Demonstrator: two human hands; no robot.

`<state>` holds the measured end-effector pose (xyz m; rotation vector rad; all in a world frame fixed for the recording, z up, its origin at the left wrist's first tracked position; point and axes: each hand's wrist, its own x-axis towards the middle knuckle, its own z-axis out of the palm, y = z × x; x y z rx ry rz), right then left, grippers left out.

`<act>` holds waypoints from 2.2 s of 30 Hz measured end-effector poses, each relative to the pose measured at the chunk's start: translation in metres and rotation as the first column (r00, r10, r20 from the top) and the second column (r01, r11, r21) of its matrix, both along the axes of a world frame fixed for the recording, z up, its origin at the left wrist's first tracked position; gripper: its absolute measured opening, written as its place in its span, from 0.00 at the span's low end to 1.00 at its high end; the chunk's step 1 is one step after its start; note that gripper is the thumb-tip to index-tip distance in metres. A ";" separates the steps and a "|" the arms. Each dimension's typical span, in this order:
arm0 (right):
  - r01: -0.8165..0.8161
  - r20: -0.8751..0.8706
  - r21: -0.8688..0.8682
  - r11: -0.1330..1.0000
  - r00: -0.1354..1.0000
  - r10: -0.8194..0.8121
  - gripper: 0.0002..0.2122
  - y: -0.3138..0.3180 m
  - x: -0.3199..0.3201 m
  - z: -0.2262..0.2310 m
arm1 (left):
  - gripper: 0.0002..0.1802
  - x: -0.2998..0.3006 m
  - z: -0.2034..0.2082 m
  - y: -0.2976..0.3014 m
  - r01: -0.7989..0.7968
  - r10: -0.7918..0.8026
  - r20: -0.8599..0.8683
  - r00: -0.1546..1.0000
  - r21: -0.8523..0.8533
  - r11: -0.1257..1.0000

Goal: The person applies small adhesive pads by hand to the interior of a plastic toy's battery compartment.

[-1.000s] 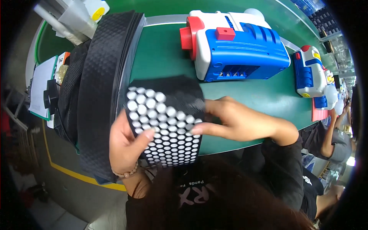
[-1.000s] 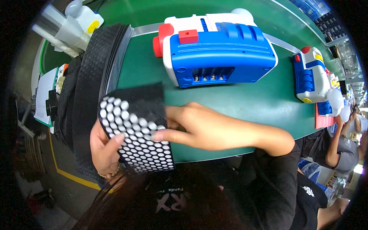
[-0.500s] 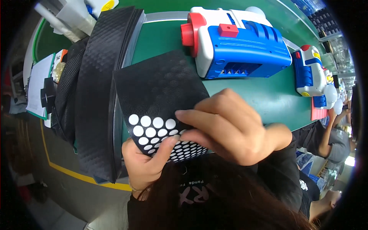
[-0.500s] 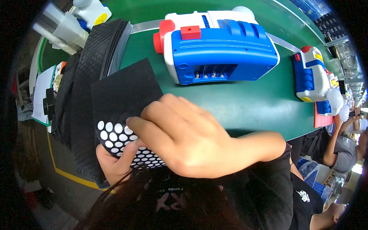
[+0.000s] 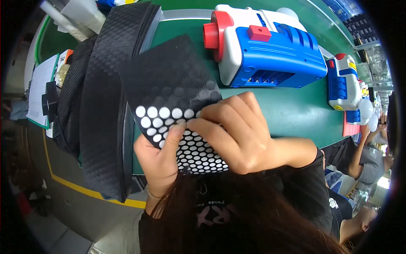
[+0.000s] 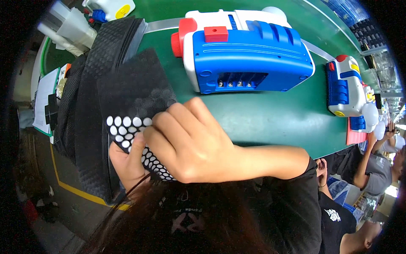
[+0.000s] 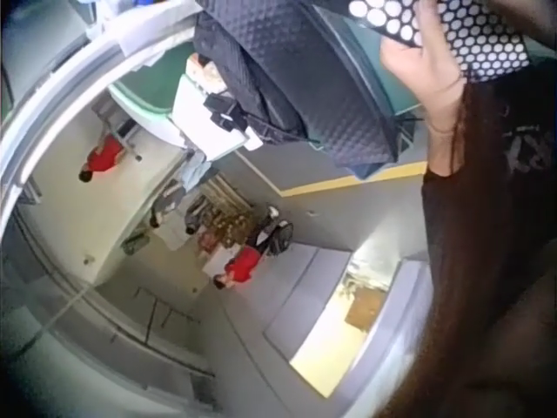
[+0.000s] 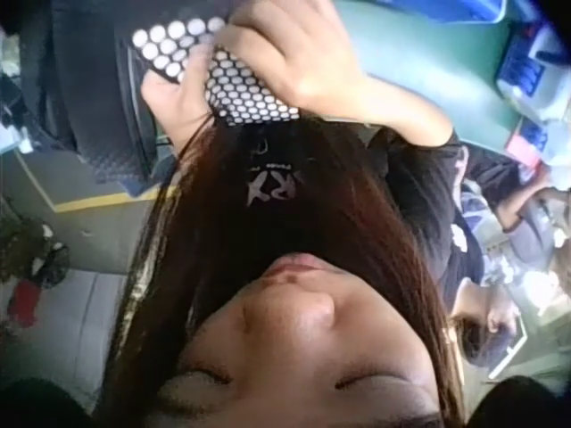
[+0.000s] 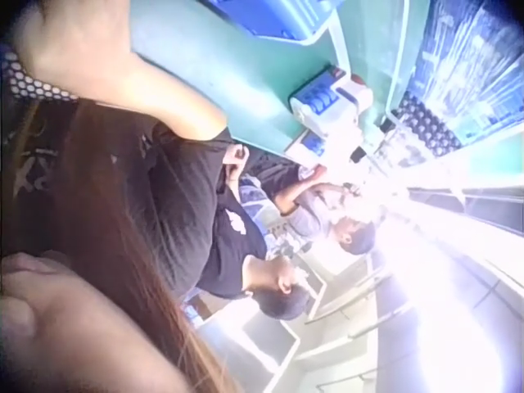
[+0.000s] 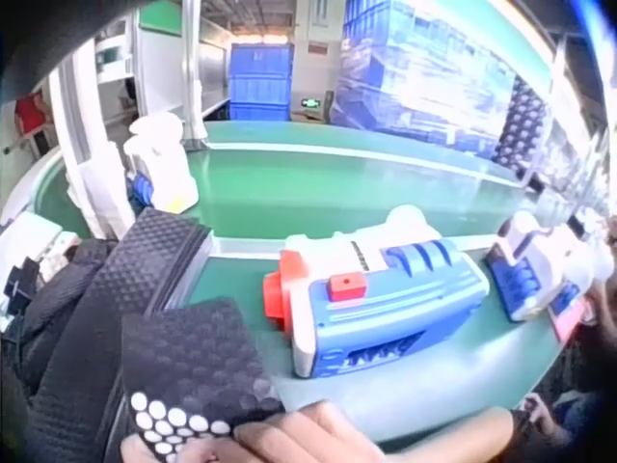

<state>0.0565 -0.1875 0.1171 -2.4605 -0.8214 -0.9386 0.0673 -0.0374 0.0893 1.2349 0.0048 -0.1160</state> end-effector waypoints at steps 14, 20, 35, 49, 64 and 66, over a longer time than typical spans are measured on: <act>0.066 0.037 0.399 0.914 0.995 -0.088 0.20 -0.061 0.012 -0.007 | 0.41 0.042 -0.003 -0.043 -0.094 -0.425 0.564 0.708 0.671 0.735; 0.120 -0.003 0.241 0.963 0.992 -0.123 0.21 -0.064 0.014 0.000 | 0.40 0.032 -0.009 -0.062 0.265 -0.456 0.533 0.713 0.397 0.879; 0.470 -0.048 0.063 0.880 0.882 -0.468 0.21 -0.060 0.010 0.016 | 0.43 0.033 -0.006 -0.068 0.104 -0.466 0.592 0.657 0.541 0.834; 0.382 0.132 0.424 0.821 0.871 -0.473 0.06 -0.158 -0.035 0.009 | 0.23 0.060 0.015 -0.081 -0.121 -0.390 0.683 0.617 0.573 0.811; 0.383 0.059 0.364 0.849 0.900 -0.431 0.10 -0.175 -0.035 0.000 | 0.22 0.052 0.016 -0.096 -0.105 -0.267 0.625 0.733 0.492 0.864; 0.435 0.002 0.260 0.862 0.893 -0.450 0.10 -0.173 -0.037 0.003 | 0.22 0.053 0.015 -0.094 -0.112 -0.267 0.628 0.730 0.497 0.860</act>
